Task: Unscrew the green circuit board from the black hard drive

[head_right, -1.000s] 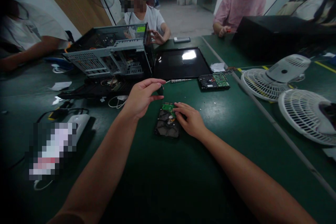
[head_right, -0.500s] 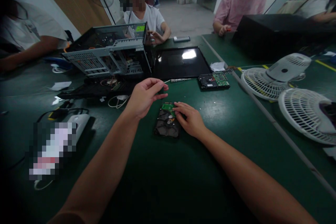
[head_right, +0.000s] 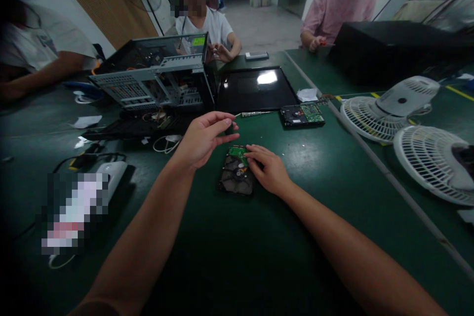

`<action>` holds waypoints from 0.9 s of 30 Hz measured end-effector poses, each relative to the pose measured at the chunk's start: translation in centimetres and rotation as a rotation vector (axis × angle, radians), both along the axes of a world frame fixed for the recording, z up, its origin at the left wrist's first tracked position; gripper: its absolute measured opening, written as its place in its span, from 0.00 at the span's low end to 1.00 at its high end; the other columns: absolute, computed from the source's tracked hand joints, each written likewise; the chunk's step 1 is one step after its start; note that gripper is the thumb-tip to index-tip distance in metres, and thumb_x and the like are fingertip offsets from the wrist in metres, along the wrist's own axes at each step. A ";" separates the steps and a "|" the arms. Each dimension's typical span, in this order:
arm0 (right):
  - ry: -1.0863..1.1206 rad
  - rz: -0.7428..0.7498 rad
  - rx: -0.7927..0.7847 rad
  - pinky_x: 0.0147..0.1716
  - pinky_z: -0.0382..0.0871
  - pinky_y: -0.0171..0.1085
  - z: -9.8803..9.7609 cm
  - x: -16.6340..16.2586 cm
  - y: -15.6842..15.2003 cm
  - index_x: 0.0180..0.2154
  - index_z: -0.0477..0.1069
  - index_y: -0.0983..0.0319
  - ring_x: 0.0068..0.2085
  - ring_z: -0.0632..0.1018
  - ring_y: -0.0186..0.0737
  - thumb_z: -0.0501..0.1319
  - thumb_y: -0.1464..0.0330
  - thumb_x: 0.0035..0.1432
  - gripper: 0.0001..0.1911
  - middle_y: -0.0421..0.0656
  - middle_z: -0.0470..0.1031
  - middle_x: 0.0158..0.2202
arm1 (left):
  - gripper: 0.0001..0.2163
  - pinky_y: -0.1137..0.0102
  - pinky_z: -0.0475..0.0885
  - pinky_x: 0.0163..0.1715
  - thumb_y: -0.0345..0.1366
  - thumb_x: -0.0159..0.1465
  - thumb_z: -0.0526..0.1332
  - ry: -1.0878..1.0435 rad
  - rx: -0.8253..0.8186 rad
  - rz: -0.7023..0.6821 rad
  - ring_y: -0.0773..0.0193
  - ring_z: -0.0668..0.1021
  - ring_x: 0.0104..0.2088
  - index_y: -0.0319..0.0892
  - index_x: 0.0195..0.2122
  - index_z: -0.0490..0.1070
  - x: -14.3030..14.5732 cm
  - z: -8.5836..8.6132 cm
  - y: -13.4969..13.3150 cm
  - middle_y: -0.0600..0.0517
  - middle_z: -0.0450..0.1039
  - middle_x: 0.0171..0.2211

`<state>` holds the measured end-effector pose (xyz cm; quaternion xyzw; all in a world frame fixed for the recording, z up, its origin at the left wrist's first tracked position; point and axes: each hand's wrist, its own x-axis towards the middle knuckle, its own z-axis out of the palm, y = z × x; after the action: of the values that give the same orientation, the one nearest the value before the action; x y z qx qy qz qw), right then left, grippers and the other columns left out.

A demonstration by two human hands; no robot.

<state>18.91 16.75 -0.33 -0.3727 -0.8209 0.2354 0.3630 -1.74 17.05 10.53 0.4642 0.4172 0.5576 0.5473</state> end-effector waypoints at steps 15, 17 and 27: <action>-0.018 0.004 -0.001 0.65 0.66 0.56 0.0 0.0 -0.1 0.52 0.78 0.52 0.63 0.73 0.47 0.59 0.68 0.68 0.15 0.41 0.75 0.60 | 0.11 0.67 0.81 0.40 0.42 0.60 0.70 0.119 0.056 0.029 0.63 0.79 0.40 0.41 0.39 0.80 -0.3 -1.0 0.3 0.48 0.79 0.40; -0.021 0.003 0.001 0.66 0.66 0.56 0.0 0.0 -0.1 0.52 0.77 0.53 0.63 0.73 0.46 0.59 0.68 0.68 0.14 0.42 0.75 0.60 | 0.11 0.67 0.81 0.39 0.40 0.60 0.70 0.117 0.055 0.041 0.62 0.79 0.41 0.41 0.40 0.81 -0.4 -0.9 0.3 0.47 0.79 0.43; -0.018 0.013 -0.001 0.66 0.66 0.57 -0.3 0.1 0.1 0.52 0.77 0.53 0.64 0.73 0.47 0.59 0.69 0.68 0.15 0.42 0.75 0.61 | 0.02 0.61 0.82 0.41 0.31 0.63 0.64 0.009 -0.008 0.056 0.58 0.80 0.44 0.41 0.37 0.74 0.0 -0.2 0.3 0.47 0.77 0.37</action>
<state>19.03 16.85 -0.63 -0.3698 -0.8265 0.2348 0.3537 -1.78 17.32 10.34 0.4526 0.4349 0.5689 0.5314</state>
